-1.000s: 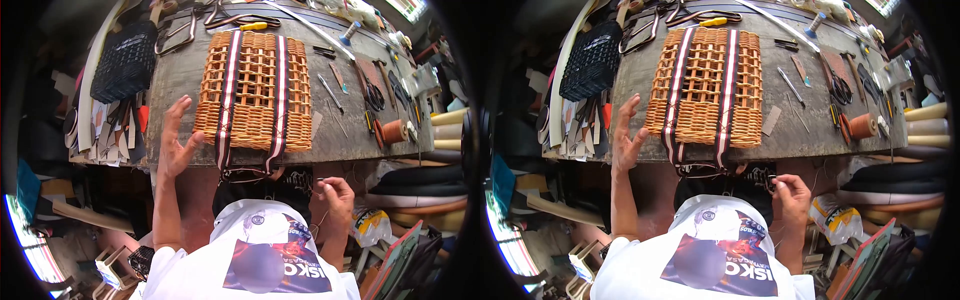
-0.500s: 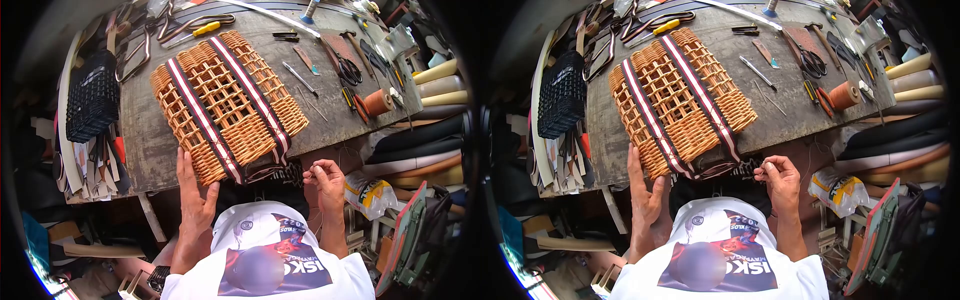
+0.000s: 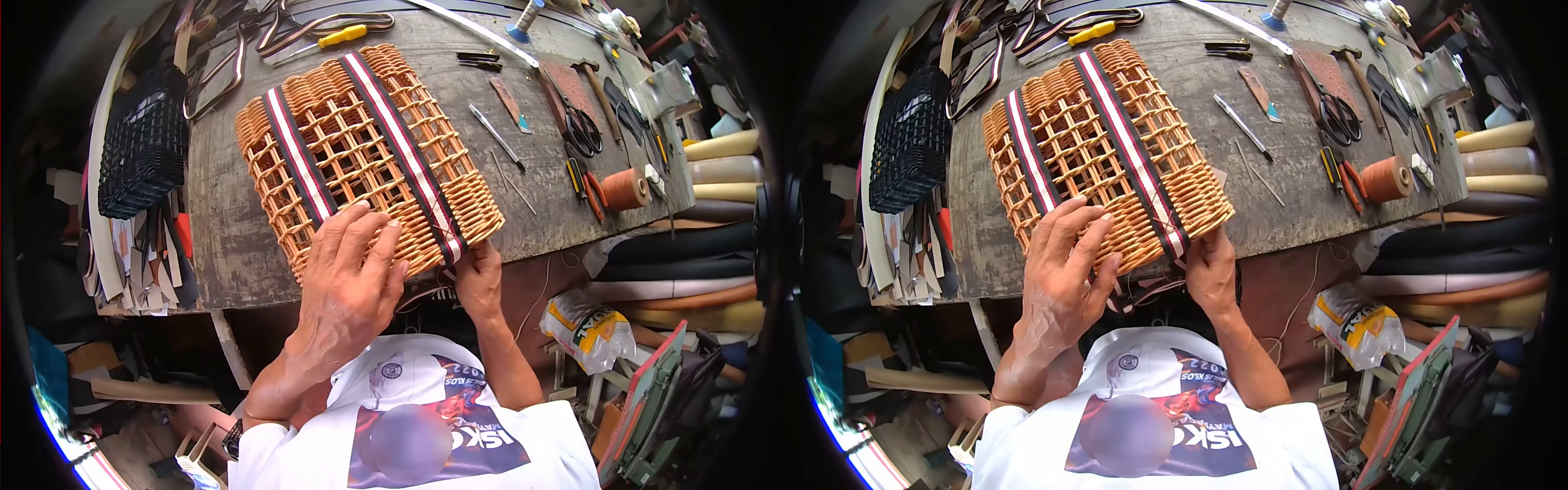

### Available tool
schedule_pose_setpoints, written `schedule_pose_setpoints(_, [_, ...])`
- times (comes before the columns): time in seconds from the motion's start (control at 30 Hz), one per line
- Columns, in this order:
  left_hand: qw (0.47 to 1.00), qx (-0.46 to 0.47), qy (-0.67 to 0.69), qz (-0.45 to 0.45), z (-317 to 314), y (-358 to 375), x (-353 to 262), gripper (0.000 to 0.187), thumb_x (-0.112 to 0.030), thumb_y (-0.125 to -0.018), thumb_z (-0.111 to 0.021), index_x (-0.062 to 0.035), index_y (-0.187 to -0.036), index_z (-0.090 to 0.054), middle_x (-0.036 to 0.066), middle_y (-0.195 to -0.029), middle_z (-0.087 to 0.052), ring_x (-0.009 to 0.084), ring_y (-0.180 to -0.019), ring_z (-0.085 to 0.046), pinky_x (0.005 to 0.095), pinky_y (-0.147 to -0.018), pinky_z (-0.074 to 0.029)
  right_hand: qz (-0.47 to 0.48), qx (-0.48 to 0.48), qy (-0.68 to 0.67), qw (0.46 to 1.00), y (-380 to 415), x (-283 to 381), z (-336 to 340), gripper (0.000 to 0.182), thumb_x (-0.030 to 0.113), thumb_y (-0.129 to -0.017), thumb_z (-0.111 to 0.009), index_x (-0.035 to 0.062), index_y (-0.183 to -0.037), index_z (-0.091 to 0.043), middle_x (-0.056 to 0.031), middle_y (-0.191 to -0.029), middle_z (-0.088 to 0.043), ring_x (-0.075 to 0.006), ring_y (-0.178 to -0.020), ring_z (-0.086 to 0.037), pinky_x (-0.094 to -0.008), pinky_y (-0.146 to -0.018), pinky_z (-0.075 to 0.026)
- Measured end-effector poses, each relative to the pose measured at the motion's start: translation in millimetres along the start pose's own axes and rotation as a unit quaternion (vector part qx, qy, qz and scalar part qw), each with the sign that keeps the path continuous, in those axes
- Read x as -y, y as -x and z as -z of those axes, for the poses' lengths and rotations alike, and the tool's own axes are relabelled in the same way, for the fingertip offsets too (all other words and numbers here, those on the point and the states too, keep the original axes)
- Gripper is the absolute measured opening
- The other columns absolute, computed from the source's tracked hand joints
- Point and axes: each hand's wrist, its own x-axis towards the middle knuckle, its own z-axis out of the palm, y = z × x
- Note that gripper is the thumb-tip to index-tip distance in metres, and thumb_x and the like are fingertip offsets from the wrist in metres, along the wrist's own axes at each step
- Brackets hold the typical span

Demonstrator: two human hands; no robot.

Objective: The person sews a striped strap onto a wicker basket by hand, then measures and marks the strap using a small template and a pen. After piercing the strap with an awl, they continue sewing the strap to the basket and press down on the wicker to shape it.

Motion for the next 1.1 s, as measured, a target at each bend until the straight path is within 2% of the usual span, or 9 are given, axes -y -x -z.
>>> schedule_pose_setpoints(0.1, [1.0, 0.01, -0.009, 0.009, -7.4, -4.6, 6.8, 0.039, -0.003, -0.075, -0.075, 0.0002, -0.113, -0.065, 0.014, -0.116, -0.06, 0.0345, -0.115, -0.057, 0.0452, -0.095, -0.047, 0.047, 0.047, -0.027, 0.997, -8.0, -5.6, -7.3, 0.031, 0.006, -0.095, -0.061, -0.0018, -0.125, -0.056, -0.0091, -0.112, -0.067, -0.017, -0.102, -0.066, -0.0316, -0.086, -0.056])
schedule_pose_setpoints(0.2, [1.0, 0.006, -0.015, 0.008, -14.6, -3.7, 13.6, 0.037, -0.003, -0.074, -0.075, 0.0004, -0.109, -0.066, 0.013, -0.115, -0.061, 0.0334, -0.112, -0.057, 0.0446, -0.093, -0.048, -0.142, 0.027, -0.38, 0.914, -11.4, -2.0, -16.6, 0.046, 0.005, -0.088, -0.069, -0.0001, -0.131, -0.052, -0.0131, -0.122, -0.064, -0.0258, -0.107, -0.066, -0.0375, -0.09, -0.057])
schedule_pose_setpoints(0.23, [1.0, 0.003, -0.009, 0.01, -15.9, -2.0, 14.4, 0.037, -0.003, -0.073, -0.075, 0.0003, -0.109, -0.066, 0.013, -0.115, -0.061, 0.0334, -0.112, -0.057, 0.0447, -0.092, -0.048, -0.159, 0.074, -0.418, 0.891, -11.7, -5.9, -10.4, 0.053, 0.003, -0.087, -0.067, 0.0046, -0.136, -0.047, -0.0127, -0.124, -0.061, -0.0268, -0.111, -0.064, -0.0431, -0.094, -0.057])
schedule_pose_setpoints(0.33, [1.0, 0.001, 0.003, 0.012, -17.0, -1.6, 18.0, 0.038, -0.004, -0.073, -0.075, 0.0008, -0.11, -0.067, 0.013, -0.114, -0.061, 0.0336, -0.112, -0.057, 0.0449, -0.091, -0.048, -0.241, 0.084, -0.498, 0.829, -18.9, 12.2, -13.1, 0.056, 0.008, -0.087, -0.069, 0.003, -0.138, -0.046, -0.0161, -0.128, -0.06, -0.0293, -0.114, -0.063, -0.0464, -0.095, -0.056])
schedule_pose_setpoints(0.57, [0.999, 0.019, 0.038, 0.015, -17.1, -0.9, 26.1, 0.037, -0.009, -0.075, -0.076, 0.0023, -0.11, -0.067, 0.013, -0.115, -0.061, 0.0324, -0.113, -0.057, 0.0481, -0.091, -0.048, -0.201, 0.121, -0.518, 0.823, -25.0, 8.4, -4.2, 0.072, 0.021, -0.082, -0.077, 0.0033, -0.143, -0.043, -0.0163, -0.136, -0.057, -0.0304, -0.121, -0.06, -0.0497, -0.104, -0.049])
schedule_pose_setpoints(0.77, [0.998, 0.026, 0.05, 0.018, -17.4, 1.5, 29.2, 0.039, -0.01, -0.074, -0.076, 0.0011, -0.11, -0.068, 0.013, -0.116, -0.061, 0.0318, -0.113, -0.057, 0.0479, -0.091, -0.048, -0.256, 0.094, -0.502, 0.821, -25.9, 4.3, 0.2, 0.063, 0.037, -0.092, -0.066, 0.0058, -0.143, -0.045, -0.0135, -0.136, -0.058, -0.0285, -0.12, -0.06, -0.0493, -0.103, -0.049])
schedule_pose_setpoints(0.9, [0.997, 0.026, 0.069, 0.025, -13.9, -2.5, 29.9, 0.039, -0.009, -0.073, -0.075, 0.0006, -0.11, -0.068, 0.013, -0.113, -0.062, 0.0309, -0.108, -0.059, 0.0455, -0.087, -0.049, -0.259, 0.102, -0.486, 0.829, -25.8, 9.0, -2.6, 0.064, 0.036, -0.091, -0.067, 0.0059, -0.143, -0.045, -0.0141, -0.136, -0.058, -0.029, -0.121, -0.06, -0.0497, -0.104, -0.049])
schedule_pose_setpoints(1.03, [0.995, 0.051, 0.053, -0.065, 5.6, -34.4, 46.2, 0.036, -0.009, -0.073, -0.067, 0.0013, -0.107, -0.068, 0.013, -0.103, -0.064, 0.029, -0.099, -0.061, 0.0401, -0.078, -0.052, -0.236, 0.139, -0.463, 0.843, -27.3, 11.5, -1.4, 0.063, 0.03, -0.09, -0.069, 0.006, -0.143, -0.045, -0.0141, -0.137, -0.057, -0.0292, -0.122, -0.059, -0.0497, -0.105, -0.048])
schedule_pose_setpoints(1.1, [0.984, 0.045, 0.072, -0.159, -2.5, -64.1, 62.5, 0.03, -0.009, -0.073, -0.068, 0.0009, -0.102, -0.069, 0.012, -0.104, -0.064, 0.0288, -0.101, -0.061, 0.0414, -0.082, -0.052, -0.221, 0.138, -0.464, 0.846, -27.8, 12.4, -3.6, 0.063, 0.031, -0.09, -0.069, 0.0058, -0.143, -0.045, -0.0144, -0.137, -0.057, -0.0295, -0.122, -0.059, -0.05, -0.105, -0.048])
